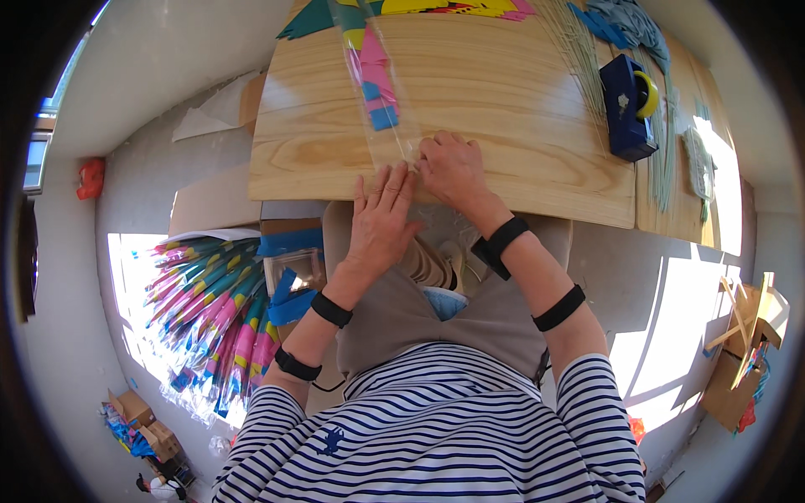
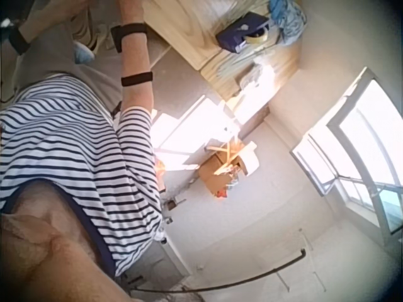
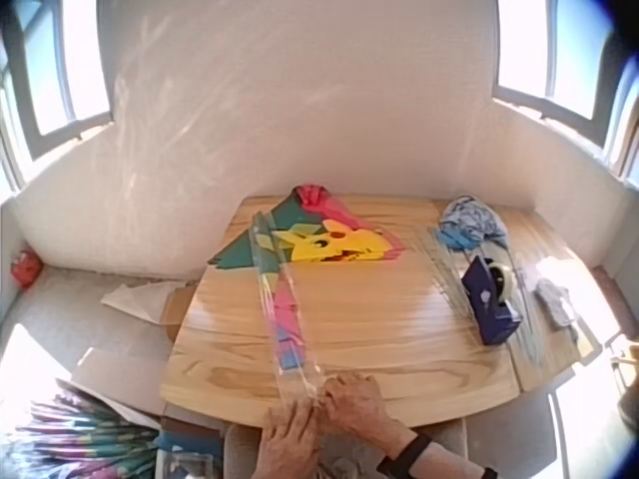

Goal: The recorder is assembling a cartoon-themed plastic kite, unfolding the material, and preparing the string and supports.

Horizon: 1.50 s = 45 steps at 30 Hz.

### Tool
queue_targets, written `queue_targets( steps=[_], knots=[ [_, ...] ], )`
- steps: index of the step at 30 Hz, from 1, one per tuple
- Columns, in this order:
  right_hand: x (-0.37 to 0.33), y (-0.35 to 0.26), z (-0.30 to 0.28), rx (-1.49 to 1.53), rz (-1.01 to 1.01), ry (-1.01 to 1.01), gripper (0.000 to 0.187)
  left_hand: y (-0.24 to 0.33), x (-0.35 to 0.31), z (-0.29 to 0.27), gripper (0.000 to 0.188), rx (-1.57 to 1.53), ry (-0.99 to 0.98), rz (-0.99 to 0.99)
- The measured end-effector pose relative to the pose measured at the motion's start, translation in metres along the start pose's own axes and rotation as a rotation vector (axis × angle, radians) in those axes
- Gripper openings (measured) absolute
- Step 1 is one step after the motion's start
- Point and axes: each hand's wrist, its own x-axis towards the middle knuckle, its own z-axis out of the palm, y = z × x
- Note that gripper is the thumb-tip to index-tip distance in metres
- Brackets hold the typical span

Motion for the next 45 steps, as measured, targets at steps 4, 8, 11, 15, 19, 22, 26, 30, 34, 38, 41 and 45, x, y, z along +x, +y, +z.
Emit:
queue_targets(
  steps=[4,8,11,15,19,22,26,30,34,38,41,45],
  knots=[
    [0.002,-0.006,0.001,0.044,0.120,0.053,0.017,-0.001,-0.002,0.002,0.087,0.044,-0.054,-0.044],
    [0.003,-0.003,0.003,0.092,0.263,0.090,0.023,0.005,0.004,-0.005,0.092,0.012,-0.100,-0.090],
    [0.000,-0.008,0.007,0.042,0.196,0.141,0.021,0.006,0.007,-0.005,0.094,0.043,-0.102,-0.104],
    [0.004,-0.002,0.016,0.043,0.325,0.118,0.022,0.002,0.005,0.001,0.093,0.106,-0.081,-0.074],
    [0.005,-0.004,0.014,0.072,0.387,0.093,0.027,0.006,-0.005,-0.009,0.092,0.064,-0.097,-0.155],
    [0.004,-0.025,0.010,0.055,0.391,0.143,0.027,0.002,-0.012,-0.009,0.086,0.097,-0.070,-0.129],
    [0.002,-0.024,0.011,0.041,0.427,0.021,0.023,0.008,-0.012,-0.013,0.074,0.065,-0.050,-0.077],
    [-0.021,-0.012,-0.009,0.374,0.408,-0.144,0.020,0.014,-0.025,-0.026,0.065,-0.156,0.049,-0.059],
    [-0.088,-0.001,-0.055,1.011,0.595,-0.256,0.014,0.006,-0.021,-0.042,0.057,-0.645,0.215,-0.434],
    [-0.150,-0.008,-0.101,1.353,0.738,-0.311,0.018,-0.012,0.002,-0.025,0.046,-1.546,0.080,-0.835],
    [-0.176,-0.022,-0.125,1.367,0.765,-0.373,0.019,0.006,0.025,-0.019,0.035,-1.914,-0.064,-0.863],
    [-0.180,-0.058,-0.132,1.327,0.692,-0.413,0.015,0.011,0.025,-0.009,0.030,-1.909,0.167,-0.651]
  ],
)
